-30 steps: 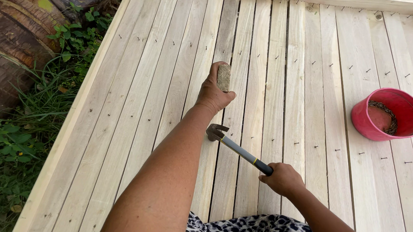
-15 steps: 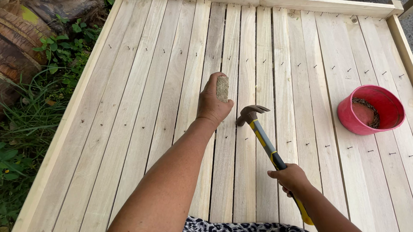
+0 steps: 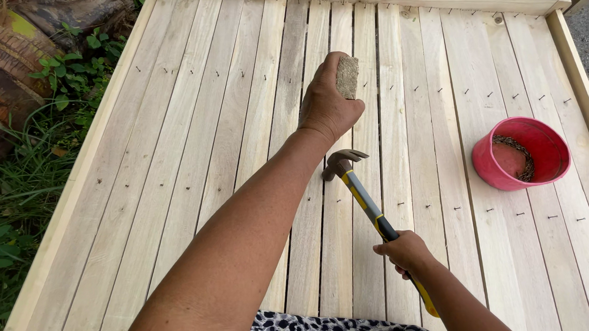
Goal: The person hammers nails flush into a slatted wooden panel, working across the surface one nail at a time while holding a small wood block against the nail heads. At the end the person places the wood block into a pink bucket on the panel.
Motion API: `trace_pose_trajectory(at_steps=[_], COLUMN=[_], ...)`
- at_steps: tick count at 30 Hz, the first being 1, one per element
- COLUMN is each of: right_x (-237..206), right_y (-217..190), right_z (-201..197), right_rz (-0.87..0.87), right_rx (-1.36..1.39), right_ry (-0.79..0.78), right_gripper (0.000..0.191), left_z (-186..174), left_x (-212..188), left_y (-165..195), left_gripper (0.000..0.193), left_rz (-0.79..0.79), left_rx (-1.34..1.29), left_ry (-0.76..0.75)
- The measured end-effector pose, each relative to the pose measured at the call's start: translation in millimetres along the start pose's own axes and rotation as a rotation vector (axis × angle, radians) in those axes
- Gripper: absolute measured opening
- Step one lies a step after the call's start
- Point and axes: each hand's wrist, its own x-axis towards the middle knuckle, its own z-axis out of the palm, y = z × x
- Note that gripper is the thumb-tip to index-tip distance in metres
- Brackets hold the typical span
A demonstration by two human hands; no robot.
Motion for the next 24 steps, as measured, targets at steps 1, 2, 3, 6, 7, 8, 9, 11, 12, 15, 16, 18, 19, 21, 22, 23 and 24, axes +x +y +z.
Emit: trace_pose_trajectory(at_steps=[1,2,3,6,7,8,9,11,12,15,16,18,19,21,22,23,24], right_x=[-1.3,-2.2,-3.2,-4.4,-4.7,-4.7,-4.8,-4.7,-4.4,-3.1,-2.4,-1.2,-0.9,-0.3,-0.2,-0.3,-0.6], right_y=[-0.4,-0.6,-0.5,1.0,1.8,2.5,2.9,3.3,3.0,0.2,-0.7,-2.1,-2.3,-2.0,-1.7,-1.5,-1.7], right_z=[0.0,0.2,0.8,1.2,1.2,0.8,0.1,-2.1,-3.9,-8.9,-10.7,-12.8,-13.5,-14.6,-14.8,-14.9,-14.4], right_rz=[-0.002,-0.013,-0.021,-0.034,-0.032,-0.031,-0.029,-0.023,-0.025,-0.029,-0.029,-0.02,-0.013,-0.012,-0.013,-0.014,-0.016], right_rx=[0.004,0.038,0.071,0.12,0.126,0.115,0.103,0.085,0.08,0.069,0.066,0.07,0.071,0.089,0.099,0.107,0.116], right_ry=[-0.007,-0.028,-0.052,-0.082,-0.086,-0.077,-0.068,-0.052,-0.046,-0.034,-0.028,-0.02,-0.017,-0.017,-0.017,-0.018,-0.02], right_gripper=[0.024,0.024,0.024,0.025,0.026,0.025,0.025,0.024,0.025,0.025,0.025,0.024,0.024,0.025,0.025,0.026,0.026], left_z=[-1.0,-2.1,-3.0,-3.4,-3.5,-3.9,-4.6,-6.3,-7.6,-12.3,-13.4,-16.5,-18.3,-21.3,-22.6,-23.4,-23.7], left_x=[1.0,-0.6,-6.3,-24.6,-28.4,-30.0,-30.9,-28.1,-25.5,-18.6,-17.2,-14.6,-13.7,-11.7,-10.8,-10.4,-10.5], left_y=[-6.9,-15.1,-24.3,-47.2,-52.4,-56.2,-59.1,-62.4,-63.6,-67.2,-68.3,-70.5,-71.4,-72.0,-71.8,-71.3,-70.7], left_gripper=[0.063,0.063,0.064,0.068,0.07,0.072,0.073,0.077,0.078,0.08,0.08,0.078,0.077,0.078,0.078,0.078,0.078], left_rz=[0.019,0.021,0.021,-0.061,-0.105,-0.145,-0.184,-0.206,-0.184,-0.167,-0.17,-0.224,-0.253,-0.232,-0.22,-0.239,-0.257], left_rx=[0.013,0.014,0.016,-0.037,-0.065,-0.072,-0.079,-0.086,-0.081,-0.062,-0.058,-0.083,-0.096,-0.087,-0.083,-0.085,-0.086], left_ry=[0.028,0.04,0.05,0.089,0.101,0.086,0.07,0.067,0.083,0.1,0.101,0.094,0.089,0.088,0.088,0.08,0.072])
